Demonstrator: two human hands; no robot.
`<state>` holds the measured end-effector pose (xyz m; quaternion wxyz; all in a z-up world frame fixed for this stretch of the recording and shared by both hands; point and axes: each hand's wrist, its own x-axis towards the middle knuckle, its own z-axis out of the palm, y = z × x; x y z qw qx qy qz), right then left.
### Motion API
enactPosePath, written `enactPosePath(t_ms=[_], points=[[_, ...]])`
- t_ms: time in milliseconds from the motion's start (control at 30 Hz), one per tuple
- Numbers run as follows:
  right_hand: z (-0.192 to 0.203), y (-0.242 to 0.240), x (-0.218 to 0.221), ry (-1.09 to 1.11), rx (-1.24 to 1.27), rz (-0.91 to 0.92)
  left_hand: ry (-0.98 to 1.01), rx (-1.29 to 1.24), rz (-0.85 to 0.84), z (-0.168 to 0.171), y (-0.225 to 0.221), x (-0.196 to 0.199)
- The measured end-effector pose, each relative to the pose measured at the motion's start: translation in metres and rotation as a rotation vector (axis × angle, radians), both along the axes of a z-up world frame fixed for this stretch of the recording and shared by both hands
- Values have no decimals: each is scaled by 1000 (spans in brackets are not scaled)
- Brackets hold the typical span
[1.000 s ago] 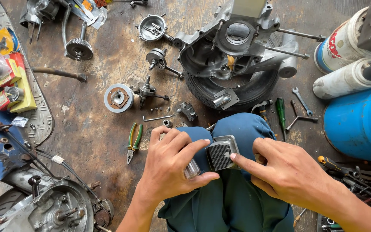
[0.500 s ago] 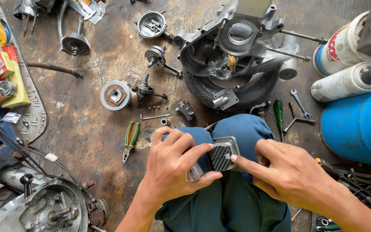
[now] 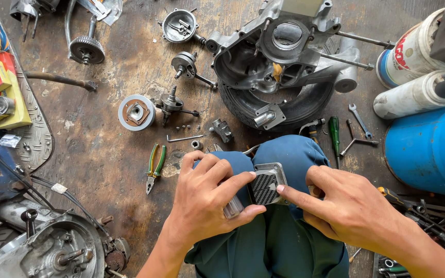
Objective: Inspecting and reassembling a motorcycle reed valve and other engine components.
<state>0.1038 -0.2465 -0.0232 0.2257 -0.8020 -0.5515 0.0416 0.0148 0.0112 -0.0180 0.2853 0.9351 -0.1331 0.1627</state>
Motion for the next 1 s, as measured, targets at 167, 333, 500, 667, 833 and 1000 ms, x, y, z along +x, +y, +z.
enactPosePath(t_ms=[167, 333, 500, 667, 833, 1000], points=[[0, 0, 0, -6, -24, 5, 0, 4, -2, 0, 1, 0], [-3, 3, 7, -20, -36, 22, -8, -17, -17, 1, 3, 0], [-5, 4, 10, 2, -64, 25, -17, -4, -14, -1, 3, -1], [-6, 4, 16, 33, -81, 20, -34, -11, 27, -6, 12, -6], [-6, 4, 17, 87, -127, 8, 8, -153, 105, -11, 29, -19], [-9, 4, 14, 200, -88, -84, 43, -320, 125, -9, 28, -24]])
